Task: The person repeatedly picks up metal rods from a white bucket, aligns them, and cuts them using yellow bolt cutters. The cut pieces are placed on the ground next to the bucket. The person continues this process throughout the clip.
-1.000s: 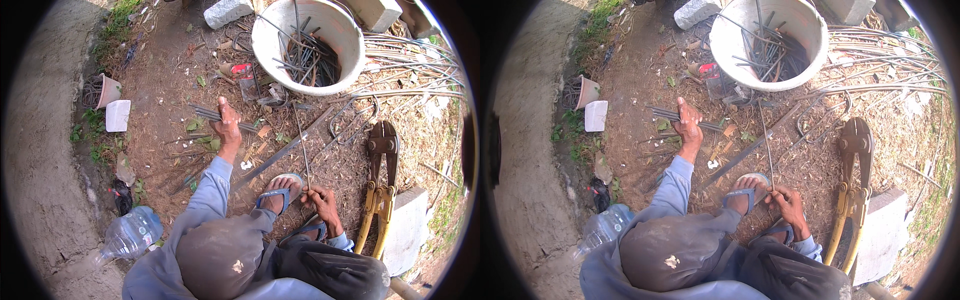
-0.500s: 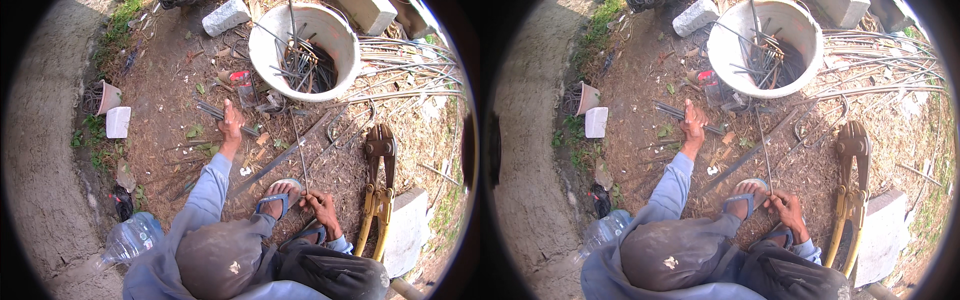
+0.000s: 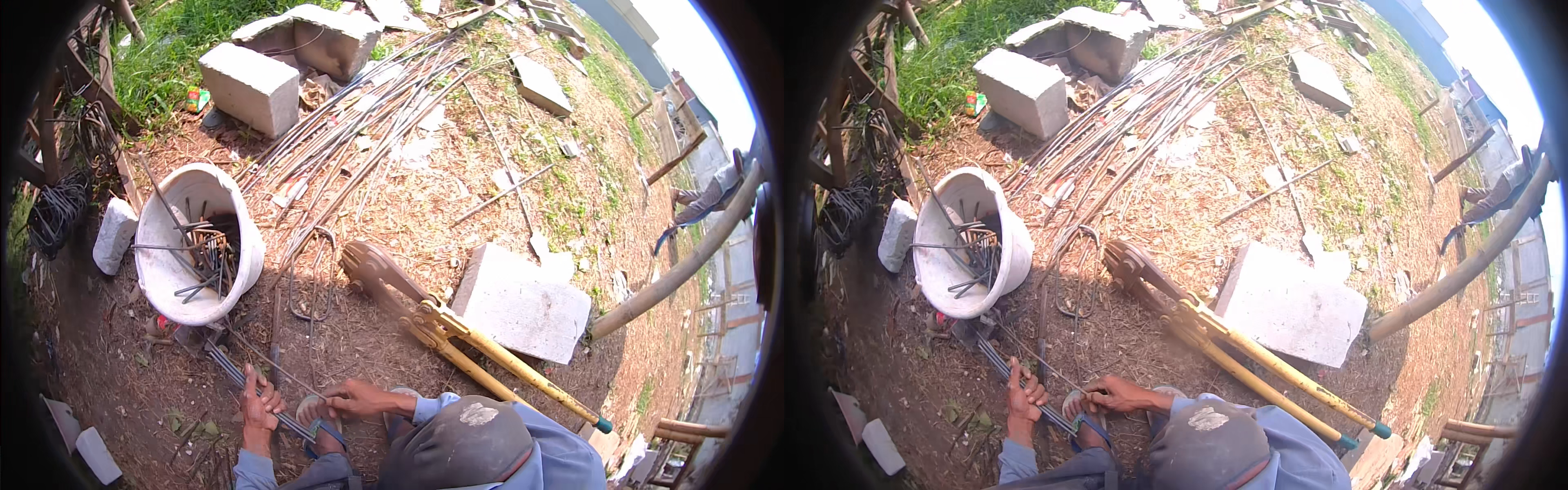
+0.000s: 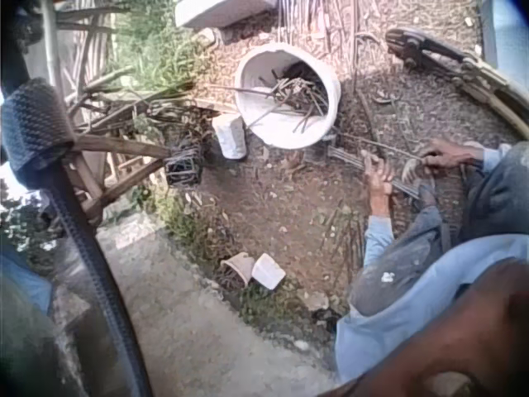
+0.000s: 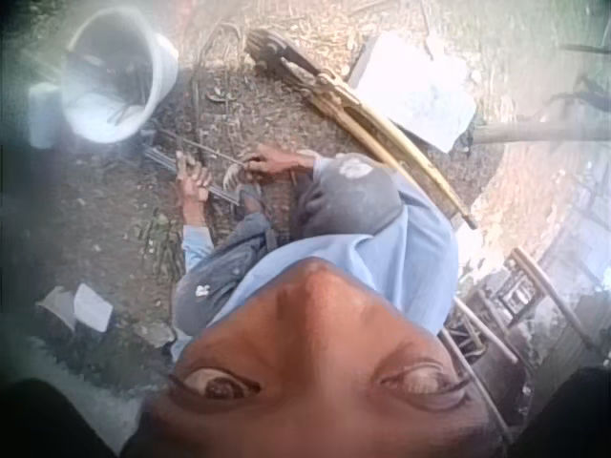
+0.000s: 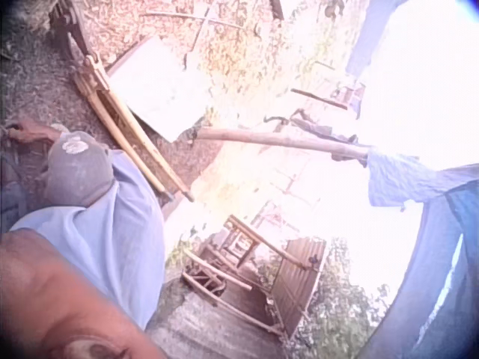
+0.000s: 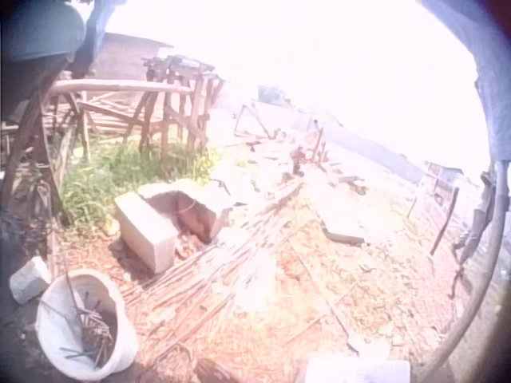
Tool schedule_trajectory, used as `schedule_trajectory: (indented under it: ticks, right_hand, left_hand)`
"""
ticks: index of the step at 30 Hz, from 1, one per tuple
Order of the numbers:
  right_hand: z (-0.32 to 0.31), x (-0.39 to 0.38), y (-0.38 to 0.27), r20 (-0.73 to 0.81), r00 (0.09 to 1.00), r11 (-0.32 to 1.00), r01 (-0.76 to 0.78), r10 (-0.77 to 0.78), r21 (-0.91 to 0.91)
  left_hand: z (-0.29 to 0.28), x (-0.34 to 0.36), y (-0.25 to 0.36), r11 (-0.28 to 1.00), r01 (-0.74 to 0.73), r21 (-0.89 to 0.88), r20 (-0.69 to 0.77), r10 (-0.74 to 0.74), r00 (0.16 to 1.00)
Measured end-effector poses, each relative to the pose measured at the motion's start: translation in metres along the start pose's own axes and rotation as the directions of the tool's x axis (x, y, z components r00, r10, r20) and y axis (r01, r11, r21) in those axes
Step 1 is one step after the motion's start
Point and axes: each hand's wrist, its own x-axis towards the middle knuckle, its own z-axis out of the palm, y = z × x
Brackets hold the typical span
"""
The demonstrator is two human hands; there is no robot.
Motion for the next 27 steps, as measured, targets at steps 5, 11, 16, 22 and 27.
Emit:
schedule_trajectory:
  ticks: [5,11,16,22,27]
  right_hand:
    - [0.006,-0.003,-0.002,-0.043,0.984,0.983,0.177,-0.175,0.052]
    - [0.02,-0.013,0.01,-0.111,0.96,0.966,0.259,-0.257,0.003]
    - [0.019,0.001,0.012,-0.188,0.925,0.937,0.3,-0.332,-0.177]
    - [0.009,-0.014,-0.002,-0.395,0.916,0.995,0.038,-0.07,-0.089]
    - [0.025,-0.009,0.011,-0.407,0.913,0.988,-0.088,0.029,-0.127]
  left_hand:
    - [0.024,0.008,-0.02,0.999,0.043,-0.025,-0.024,-0.043,0.999]
    - [0.023,0.018,-0.027,0.997,0.04,-0.069,-0.037,-0.043,0.998]
    - [0.023,0.02,-0.011,0.985,-0.06,-0.16,0.051,0.069,0.996]
    - [0.053,0.021,0.0,0.997,0.034,-0.064,-0.024,-0.036,0.999]
    - [0.047,0.019,-0.003,0.996,-0.004,-0.092,-0.035,0.001,0.999]
